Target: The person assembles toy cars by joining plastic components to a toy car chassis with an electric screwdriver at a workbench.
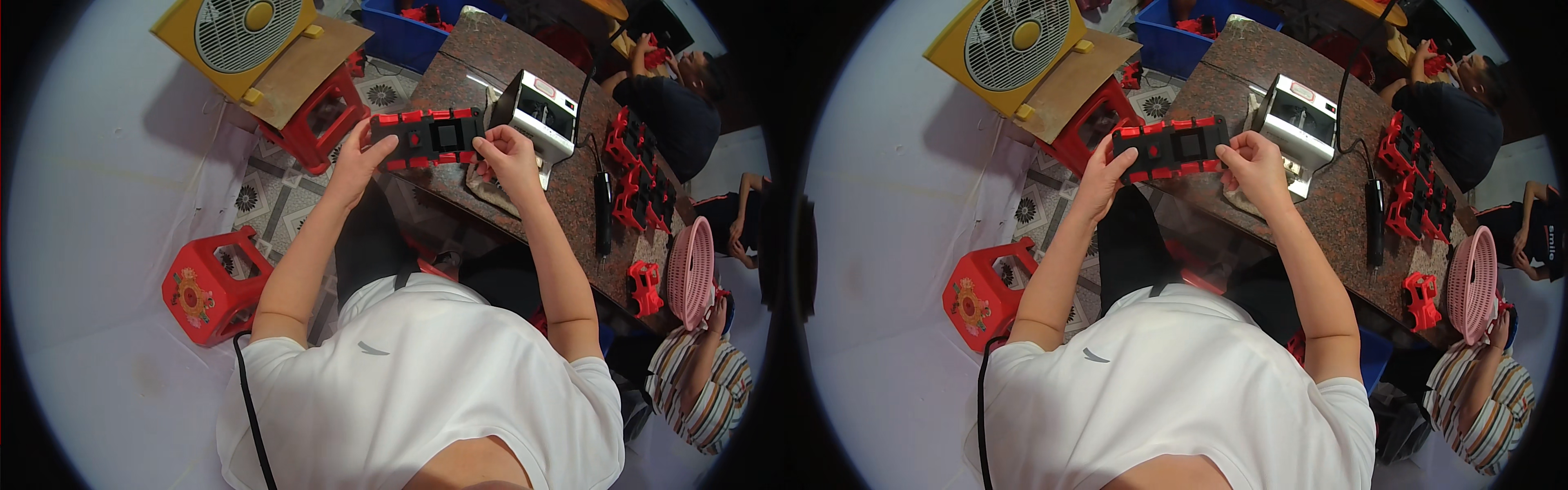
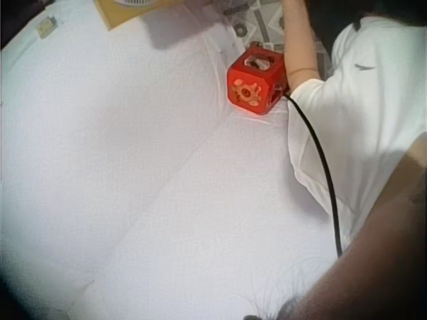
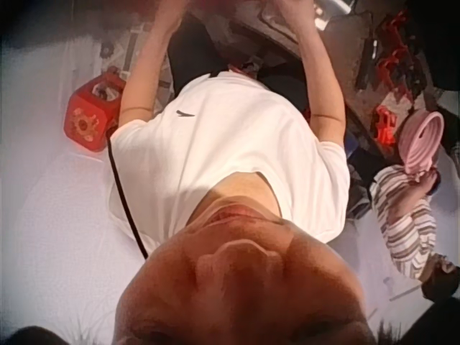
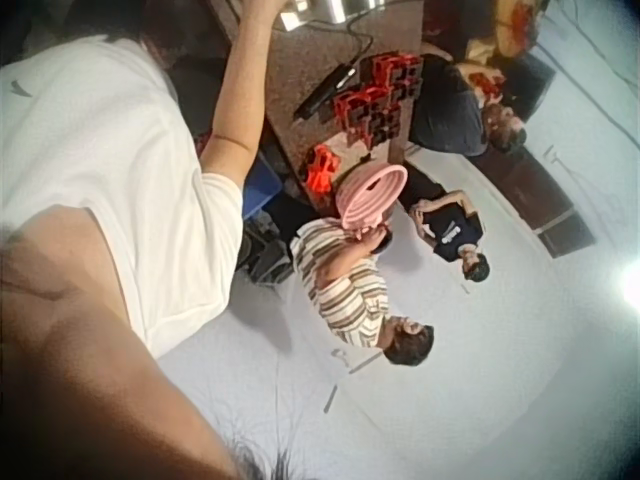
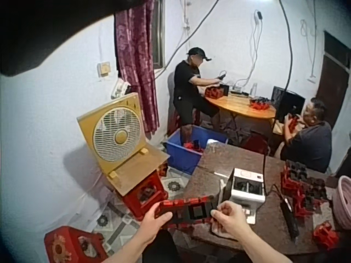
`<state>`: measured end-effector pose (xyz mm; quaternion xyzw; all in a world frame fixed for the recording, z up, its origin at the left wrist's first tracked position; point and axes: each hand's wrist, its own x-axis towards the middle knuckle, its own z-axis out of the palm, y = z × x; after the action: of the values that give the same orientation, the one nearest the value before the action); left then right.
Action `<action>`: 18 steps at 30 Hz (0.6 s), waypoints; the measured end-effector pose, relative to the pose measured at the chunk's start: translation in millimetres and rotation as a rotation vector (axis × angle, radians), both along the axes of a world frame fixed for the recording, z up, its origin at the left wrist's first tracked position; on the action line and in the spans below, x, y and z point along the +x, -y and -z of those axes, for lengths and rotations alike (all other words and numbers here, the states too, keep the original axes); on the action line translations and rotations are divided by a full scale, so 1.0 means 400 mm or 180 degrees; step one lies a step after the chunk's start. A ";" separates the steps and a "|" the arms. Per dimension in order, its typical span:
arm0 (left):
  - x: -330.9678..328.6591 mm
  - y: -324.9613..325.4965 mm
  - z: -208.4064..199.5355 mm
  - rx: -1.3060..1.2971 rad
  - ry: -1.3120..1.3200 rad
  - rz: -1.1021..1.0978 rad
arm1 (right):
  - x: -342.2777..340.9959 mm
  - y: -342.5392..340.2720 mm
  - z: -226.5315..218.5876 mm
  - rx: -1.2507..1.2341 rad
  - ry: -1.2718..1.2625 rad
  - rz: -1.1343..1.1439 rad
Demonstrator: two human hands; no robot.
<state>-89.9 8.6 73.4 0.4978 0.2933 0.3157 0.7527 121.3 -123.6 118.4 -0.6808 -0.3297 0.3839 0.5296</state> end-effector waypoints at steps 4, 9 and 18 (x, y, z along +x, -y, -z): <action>0.007 0.002 -0.001 0.0132 0.0169 -0.0048 | -0.002 0.003 -0.003 -0.0088 0.0019 0.0045; -0.010 -0.013 0.008 0.0147 0.0204 -0.0035 | -0.006 0.006 -0.012 -0.0116 0.1566 -0.0079; -0.048 -0.102 -0.024 0.0502 -0.0119 0.0699 | 0.000 -0.027 -0.016 -0.0171 0.0944 -0.0874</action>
<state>-109.0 49.6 83.1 0.5904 0.2254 0.2441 0.7356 121.4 -112.8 124.7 -0.6924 -0.4834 0.3566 0.3996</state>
